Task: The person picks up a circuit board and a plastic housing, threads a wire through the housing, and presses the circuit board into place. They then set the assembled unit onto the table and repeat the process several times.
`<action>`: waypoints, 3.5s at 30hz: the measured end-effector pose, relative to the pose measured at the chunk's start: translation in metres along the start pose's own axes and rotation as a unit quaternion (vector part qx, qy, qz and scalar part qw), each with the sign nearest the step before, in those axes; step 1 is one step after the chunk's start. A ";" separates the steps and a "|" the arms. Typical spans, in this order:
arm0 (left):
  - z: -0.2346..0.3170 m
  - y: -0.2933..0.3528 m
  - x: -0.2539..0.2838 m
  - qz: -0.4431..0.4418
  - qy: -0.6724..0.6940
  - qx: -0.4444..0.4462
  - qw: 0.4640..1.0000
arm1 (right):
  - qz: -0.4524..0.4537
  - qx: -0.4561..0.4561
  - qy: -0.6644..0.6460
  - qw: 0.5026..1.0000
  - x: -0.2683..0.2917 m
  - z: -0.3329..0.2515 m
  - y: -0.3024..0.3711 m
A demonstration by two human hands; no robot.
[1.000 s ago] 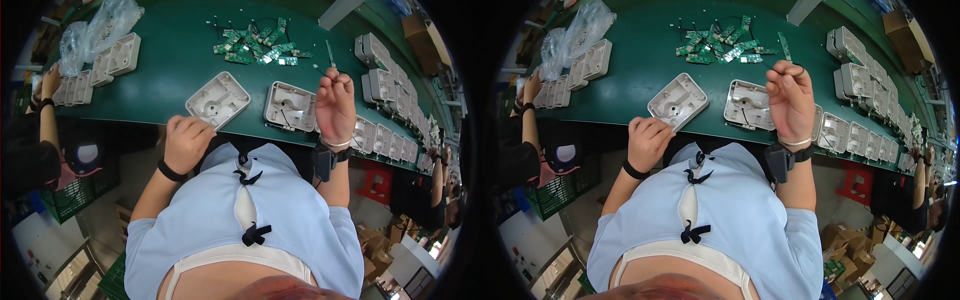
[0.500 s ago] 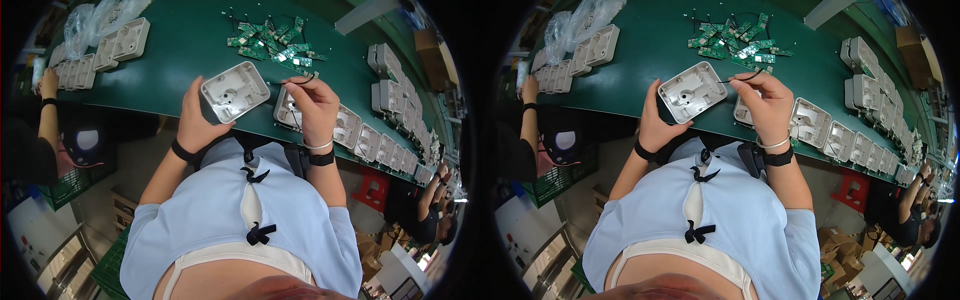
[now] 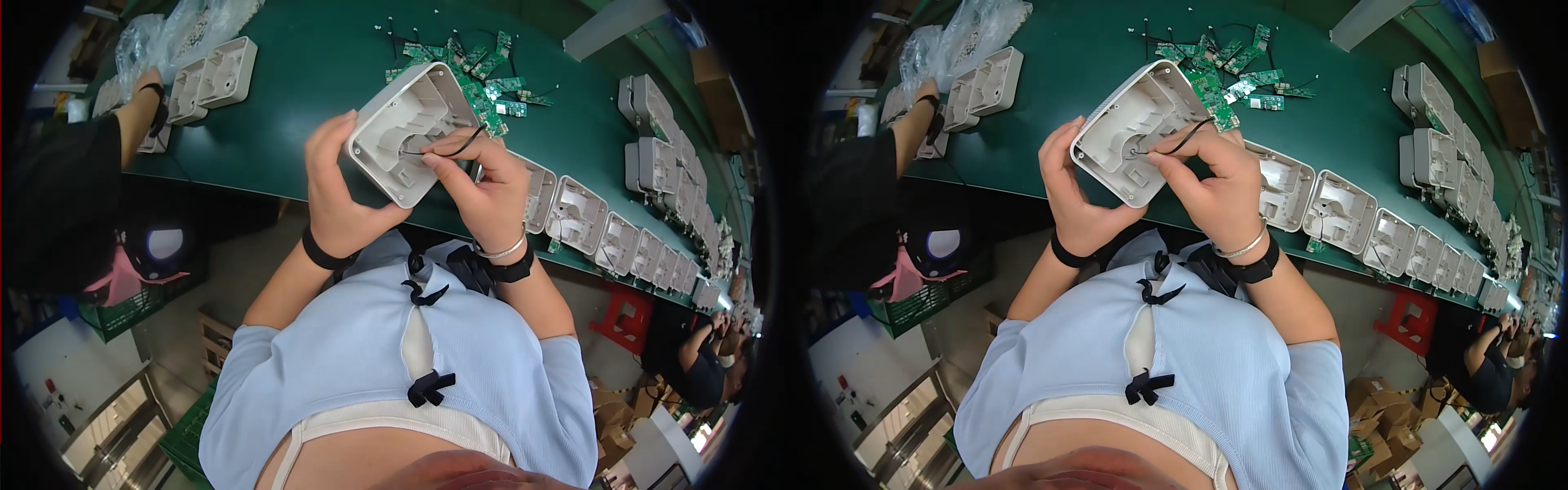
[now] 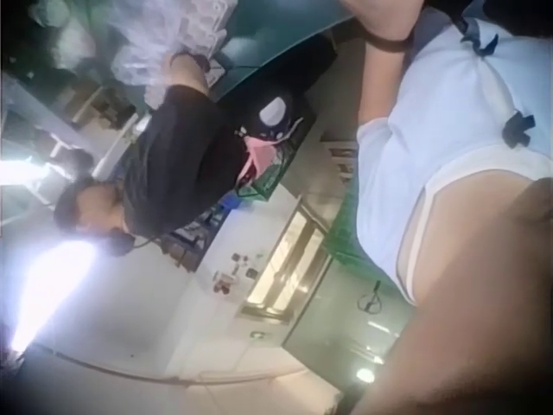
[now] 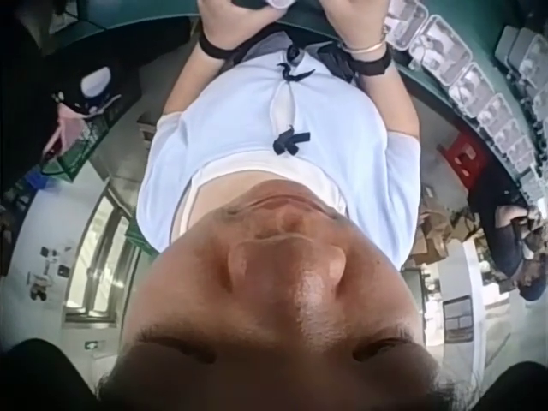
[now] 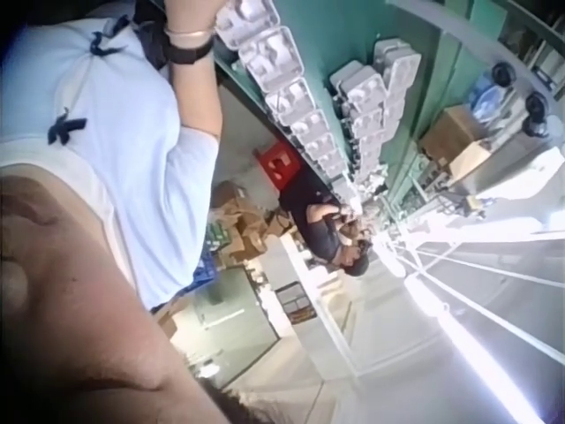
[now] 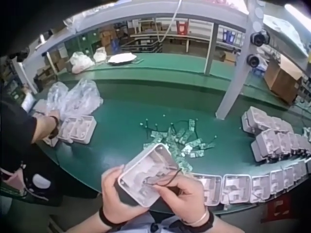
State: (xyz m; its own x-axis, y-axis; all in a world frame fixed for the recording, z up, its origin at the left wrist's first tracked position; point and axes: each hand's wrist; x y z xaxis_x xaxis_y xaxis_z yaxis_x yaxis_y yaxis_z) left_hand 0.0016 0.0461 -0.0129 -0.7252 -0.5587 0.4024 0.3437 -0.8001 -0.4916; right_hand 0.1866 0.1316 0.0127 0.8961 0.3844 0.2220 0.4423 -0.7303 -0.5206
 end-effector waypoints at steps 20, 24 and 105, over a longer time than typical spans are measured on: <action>-0.004 0.009 -0.012 -0.069 0.083 0.018 0.994 | -0.071 0.108 0.230 0.965 0.004 -0.006 -0.001; -0.003 0.008 -0.005 -0.086 0.120 0.044 0.988 | -0.039 0.165 0.245 0.955 0.018 -0.007 0.002; -0.014 -0.024 0.019 -0.426 0.204 0.403 0.784 | 0.167 -0.381 0.580 0.700 0.285 0.012 0.190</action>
State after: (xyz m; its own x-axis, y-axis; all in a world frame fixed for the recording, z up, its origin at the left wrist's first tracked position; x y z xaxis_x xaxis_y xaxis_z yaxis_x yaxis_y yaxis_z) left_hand -0.0288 0.0581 -0.0039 -0.9705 0.2375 -0.0414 -0.2222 -0.8146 0.5358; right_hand 0.5257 0.1090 -0.0325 0.1876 -0.2747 0.9431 -0.3044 -0.9291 -0.2101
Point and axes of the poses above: each hand's wrist, its own y-axis away from the middle knuckle, its own x-axis out of the back of the hand, z = x × y, and after that the axes turned 10 degrees about x, right-handed
